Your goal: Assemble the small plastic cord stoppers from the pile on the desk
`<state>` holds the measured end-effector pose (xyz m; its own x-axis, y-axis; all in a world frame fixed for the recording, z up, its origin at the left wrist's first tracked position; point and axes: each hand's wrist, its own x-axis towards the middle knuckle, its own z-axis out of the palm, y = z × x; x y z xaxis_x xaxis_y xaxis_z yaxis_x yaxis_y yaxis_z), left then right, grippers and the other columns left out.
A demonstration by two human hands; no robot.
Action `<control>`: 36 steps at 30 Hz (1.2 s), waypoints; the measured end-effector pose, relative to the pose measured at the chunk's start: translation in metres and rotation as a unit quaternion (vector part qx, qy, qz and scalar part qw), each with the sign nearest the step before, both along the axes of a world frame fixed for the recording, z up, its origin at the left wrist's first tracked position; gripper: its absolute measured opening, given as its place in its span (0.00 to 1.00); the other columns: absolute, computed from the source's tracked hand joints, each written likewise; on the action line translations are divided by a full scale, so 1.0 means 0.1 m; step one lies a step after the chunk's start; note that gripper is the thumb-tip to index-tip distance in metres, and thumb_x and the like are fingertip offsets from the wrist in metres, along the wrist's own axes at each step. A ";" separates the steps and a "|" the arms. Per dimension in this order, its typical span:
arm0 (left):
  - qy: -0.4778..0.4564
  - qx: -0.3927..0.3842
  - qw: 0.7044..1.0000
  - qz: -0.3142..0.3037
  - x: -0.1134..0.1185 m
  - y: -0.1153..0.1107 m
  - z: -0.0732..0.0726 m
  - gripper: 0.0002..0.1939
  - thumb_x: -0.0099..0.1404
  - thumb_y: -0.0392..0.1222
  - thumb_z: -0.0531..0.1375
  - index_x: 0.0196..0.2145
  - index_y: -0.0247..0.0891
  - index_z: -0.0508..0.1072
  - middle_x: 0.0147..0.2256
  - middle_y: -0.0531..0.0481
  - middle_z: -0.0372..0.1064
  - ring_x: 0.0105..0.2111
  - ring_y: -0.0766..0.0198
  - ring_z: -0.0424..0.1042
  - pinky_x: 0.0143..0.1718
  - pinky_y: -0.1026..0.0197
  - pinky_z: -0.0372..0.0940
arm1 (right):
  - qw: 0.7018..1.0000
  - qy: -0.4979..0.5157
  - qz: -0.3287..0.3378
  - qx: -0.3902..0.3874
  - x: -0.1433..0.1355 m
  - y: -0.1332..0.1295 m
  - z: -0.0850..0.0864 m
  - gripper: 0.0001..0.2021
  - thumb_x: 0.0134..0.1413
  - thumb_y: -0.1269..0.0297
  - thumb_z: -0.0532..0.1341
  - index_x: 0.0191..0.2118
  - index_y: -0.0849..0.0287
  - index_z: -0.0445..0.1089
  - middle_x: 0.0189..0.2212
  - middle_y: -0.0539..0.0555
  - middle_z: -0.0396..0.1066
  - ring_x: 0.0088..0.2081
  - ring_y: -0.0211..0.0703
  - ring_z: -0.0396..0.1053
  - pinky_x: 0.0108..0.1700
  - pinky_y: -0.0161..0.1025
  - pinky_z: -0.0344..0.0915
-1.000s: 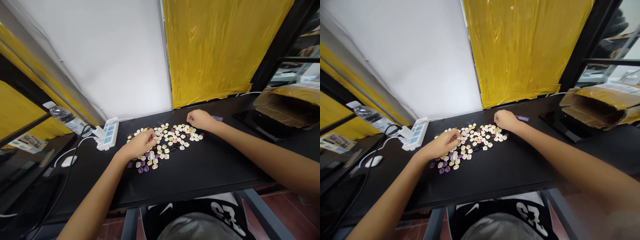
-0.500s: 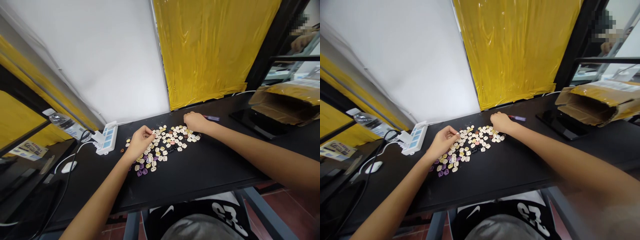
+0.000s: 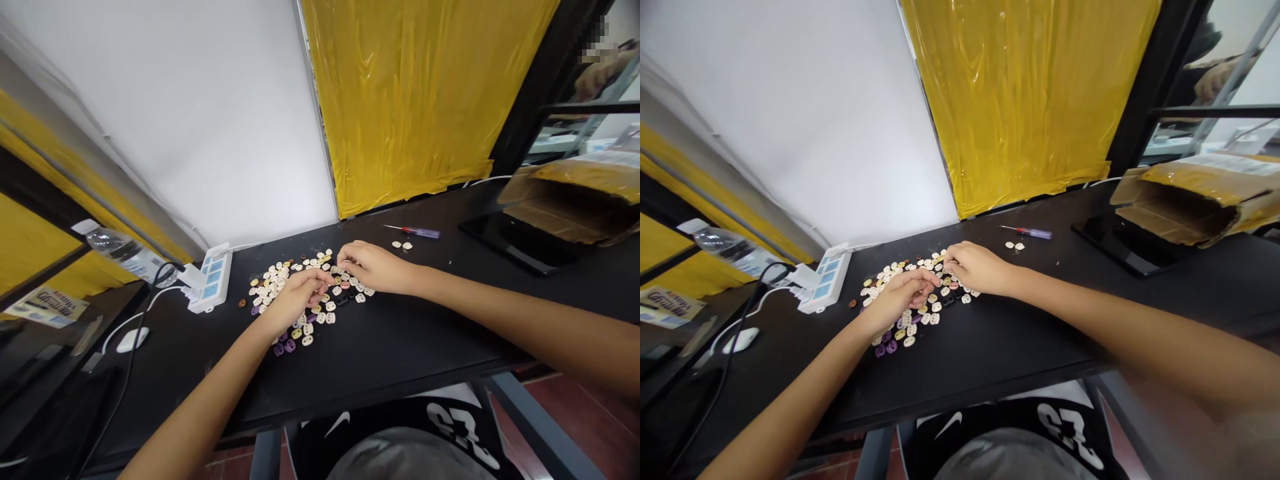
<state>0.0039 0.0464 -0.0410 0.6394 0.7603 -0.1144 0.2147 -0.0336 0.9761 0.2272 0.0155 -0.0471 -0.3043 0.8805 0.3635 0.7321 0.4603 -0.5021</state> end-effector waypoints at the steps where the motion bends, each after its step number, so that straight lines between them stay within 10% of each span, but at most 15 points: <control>1: -0.004 -0.020 1.000 0.002 0.01 -0.04 0.02 0.12 0.59 0.45 0.60 0.37 0.36 0.75 0.26 0.58 0.56 0.21 0.72 0.49 0.23 0.65 0.42 | 1.000 0.009 0.014 0.012 -0.02 -0.02 -0.03 0.09 0.69 0.74 0.57 0.36 0.57 0.70 0.37 0.56 0.78 0.45 0.49 0.74 0.49 0.42 0.66; 12: -0.041 -0.028 0.998 0.030 0.05 -0.16 0.09 0.31 0.54 0.65 0.76 0.36 0.38 0.70 0.23 0.64 0.47 0.20 0.74 0.43 0.21 0.67 0.38 | 0.981 0.085 0.094 0.148 -0.09 -0.08 -0.14 0.09 0.74 0.67 0.56 0.39 0.55 0.69 0.35 0.55 0.75 0.40 0.48 0.69 0.44 0.43 0.65; 36: -0.139 -0.094 0.986 -0.022 -0.02 -0.13 0.13 0.23 0.59 0.53 0.79 0.32 0.35 0.74 0.20 0.65 0.43 0.21 0.74 0.37 0.21 0.68 0.38 | 0.916 0.132 0.140 0.353 -0.15 -0.14 -0.13 0.03 0.71 0.73 0.65 0.42 0.60 0.76 0.32 0.55 0.78 0.34 0.43 0.71 0.40 0.42 0.70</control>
<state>0.0023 0.0339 -0.0276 0.6975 0.7135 -0.0664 -0.0596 0.1501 0.9869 0.2121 0.0018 -0.0600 -0.3020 0.2982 0.9055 0.4322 0.8894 -0.1487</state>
